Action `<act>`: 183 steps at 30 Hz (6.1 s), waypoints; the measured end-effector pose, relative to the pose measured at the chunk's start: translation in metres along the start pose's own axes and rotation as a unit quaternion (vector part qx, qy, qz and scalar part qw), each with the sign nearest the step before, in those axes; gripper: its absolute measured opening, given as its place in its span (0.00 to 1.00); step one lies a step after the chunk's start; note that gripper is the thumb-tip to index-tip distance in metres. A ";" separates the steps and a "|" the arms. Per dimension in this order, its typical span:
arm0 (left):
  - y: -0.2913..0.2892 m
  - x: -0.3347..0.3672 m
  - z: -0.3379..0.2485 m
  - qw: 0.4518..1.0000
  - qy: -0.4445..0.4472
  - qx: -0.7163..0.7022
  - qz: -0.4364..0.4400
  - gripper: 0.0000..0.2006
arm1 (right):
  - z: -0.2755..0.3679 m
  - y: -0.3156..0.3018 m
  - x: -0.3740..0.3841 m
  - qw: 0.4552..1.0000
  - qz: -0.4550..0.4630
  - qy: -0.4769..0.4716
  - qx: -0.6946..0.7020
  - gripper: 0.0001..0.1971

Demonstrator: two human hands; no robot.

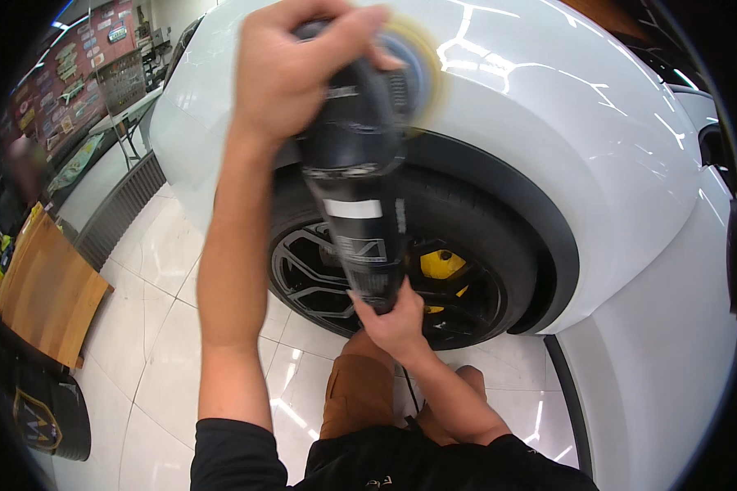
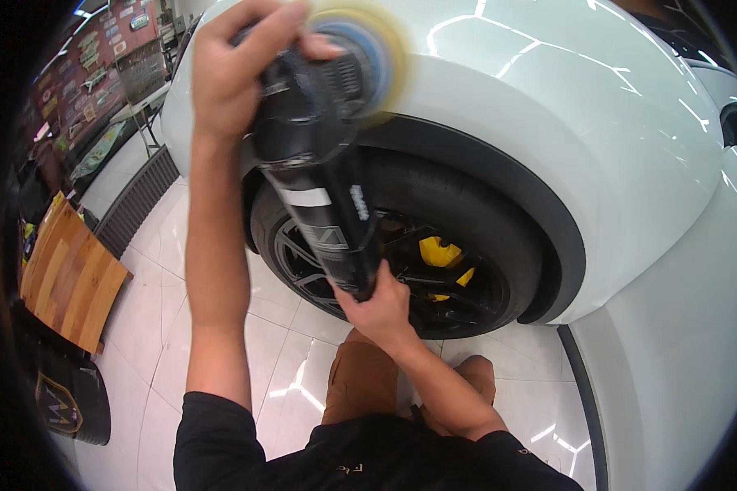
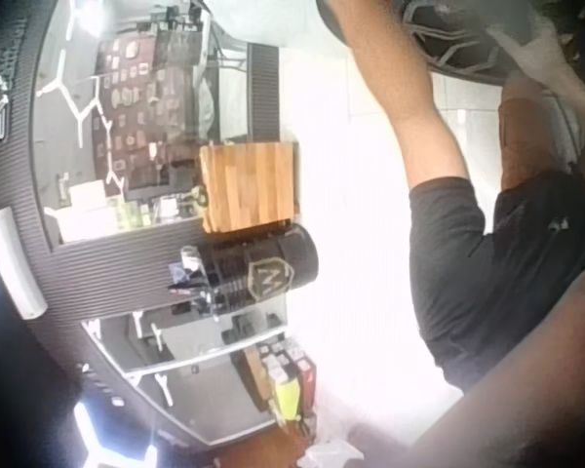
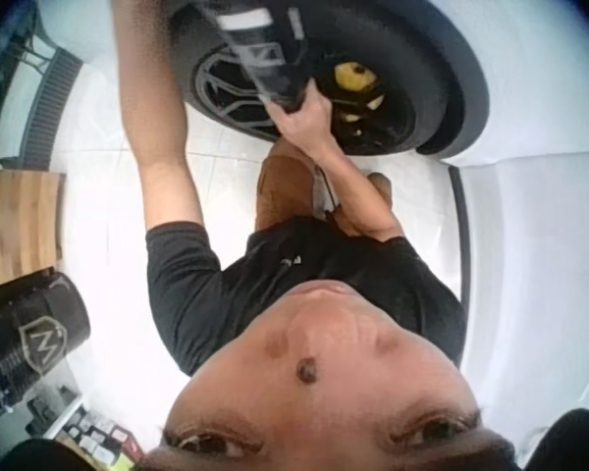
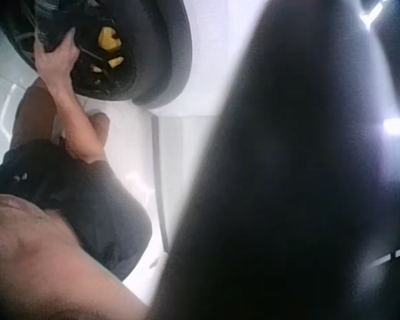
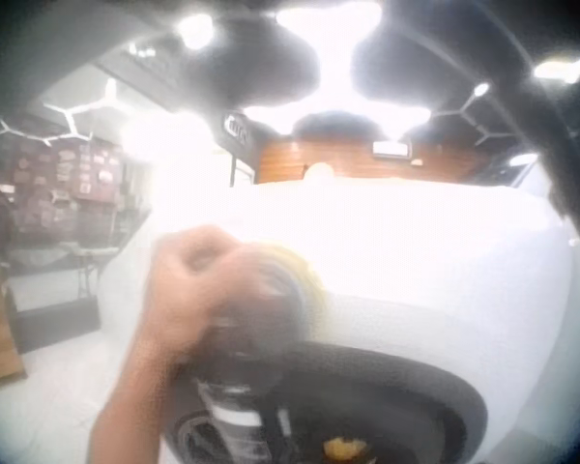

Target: The person uses a rotary polisher with a yellow pad to buff the front bumper and hood of a white car. They apply polishing compound to the pad and continue polishing the front fender and bumper area.

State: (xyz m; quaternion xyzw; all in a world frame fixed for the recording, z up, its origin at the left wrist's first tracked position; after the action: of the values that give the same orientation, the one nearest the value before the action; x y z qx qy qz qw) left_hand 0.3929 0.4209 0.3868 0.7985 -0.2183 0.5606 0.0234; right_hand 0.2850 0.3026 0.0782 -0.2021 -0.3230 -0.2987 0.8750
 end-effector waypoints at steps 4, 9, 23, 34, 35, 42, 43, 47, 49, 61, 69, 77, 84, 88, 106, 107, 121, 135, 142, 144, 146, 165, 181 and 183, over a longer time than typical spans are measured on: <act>-0.067 -0.013 0.053 0.989 0.011 -0.146 0.001 0.12 | 0.009 0.034 0.009 0.991 0.078 0.012 -0.109 0.25; -0.155 -0.045 0.114 0.973 -0.046 -0.210 -0.087 0.12 | 0.028 0.082 0.020 0.976 0.164 0.023 -0.144 0.29; -0.176 0.005 0.127 0.947 -0.157 -0.252 -0.123 0.11 | 0.113 0.050 0.035 0.948 0.306 0.084 0.017 0.53; 0.018 0.095 -0.035 0.984 0.048 0.172 -0.017 0.11 | 0.100 -0.039 -0.017 0.922 0.232 0.054 0.304 0.57; 0.040 0.093 -0.051 0.956 0.105 0.271 0.032 0.11 | 0.091 -0.041 -0.023 0.916 0.219 0.058 0.330 0.57; 0.151 0.107 -0.091 0.989 -0.020 0.017 0.144 0.15 | 0.055 -0.078 -0.065 0.921 0.011 -0.040 0.387 0.49; 0.169 0.111 -0.097 0.987 -0.016 0.053 0.151 0.14 | 0.049 -0.086 -0.066 0.922 -0.022 -0.040 0.384 0.49; 0.242 0.118 -0.128 0.960 0.023 0.108 0.257 0.14 | 0.031 -0.130 -0.067 0.919 -0.088 -0.034 0.384 0.52; 0.273 0.113 -0.141 0.952 0.032 0.088 0.290 0.15 | 0.029 -0.151 -0.076 0.912 -0.107 -0.019 0.396 0.52; 0.208 0.132 -0.075 0.973 -0.085 -0.053 0.208 0.16 | 0.063 -0.129 -0.068 0.944 -0.024 -0.045 0.325 0.49; 0.070 0.147 -0.005 0.975 -0.103 -0.136 0.144 0.14 | 0.083 -0.098 -0.025 0.969 0.048 -0.060 0.235 0.45; 0.032 0.126 0.019 0.961 -0.166 -0.213 0.056 0.15 | 0.095 -0.110 -0.021 0.956 0.102 -0.033 0.273 0.44; -0.015 0.125 0.039 0.965 -0.176 -0.195 -0.010 0.13 | 0.101 -0.107 -0.002 0.950 0.126 -0.025 0.284 0.43; 0.019 0.125 0.018 0.971 -0.150 -0.179 0.047 0.13 | 0.092 -0.121 -0.018 0.957 0.124 -0.002 0.263 0.43; 0.153 0.049 -0.064 0.984 -0.170 0.044 0.000 0.19 | 0.050 -0.287 -0.022 0.975 0.069 0.195 -0.084 0.38; 0.167 0.053 -0.065 0.982 -0.177 0.047 0.041 0.19 | 0.048 -0.292 -0.021 0.974 0.061 0.202 -0.088 0.38; 0.226 0.076 -0.086 0.974 -0.177 -0.036 0.140 0.17 | 0.068 -0.332 -0.021 0.935 -0.011 0.308 -0.178 0.32; 0.237 0.120 -0.098 0.971 -0.222 -0.062 0.060 0.14 | 0.098 -0.373 0.024 0.936 0.014 0.292 -0.193 0.29; 0.292 0.160 -0.123 0.958 -0.255 -0.036 0.127 0.21 | 0.109 -0.404 0.018 0.936 -0.021 0.323 -0.141 0.29; 0.322 0.167 -0.133 0.954 -0.242 -0.052 0.170 0.21 | 0.109 -0.419 0.014 0.931 -0.042 0.340 -0.129 0.28; 0.348 0.176 -0.138 0.947 -0.231 -0.106 0.197 0.14 | 0.111 -0.429 0.008 0.925 -0.060 0.356 -0.114 0.28; 0.498 0.281 -0.148 0.884 -0.304 -0.189 0.301 0.11 | 0.214 -0.459 0.036 0.799 -0.186 0.569 0.054 0.23; 0.555 0.321 -0.112 0.874 -0.314 -0.190 0.317 0.11 | 0.216 -0.488 0.080 0.743 -0.189 0.634 0.096 0.08; 0.543 0.317 -0.105 0.868 -0.347 -0.200 0.293 0.11 | 0.217 -0.492 0.079 0.755 -0.174 0.628 0.080 0.08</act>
State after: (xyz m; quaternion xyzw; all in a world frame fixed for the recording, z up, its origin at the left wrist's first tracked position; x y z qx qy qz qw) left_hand 0.1839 -0.1421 0.6002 0.8193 -0.5435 0.1724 -0.0598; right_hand -0.0842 0.0264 0.3653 0.1612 0.2463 -0.4782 0.8274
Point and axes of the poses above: each hand's wrist, its own x-axis towards the middle knuckle, its own y-axis out of the palm, z = x × y, the point moved 7 cm from there along x, towards the middle knuckle
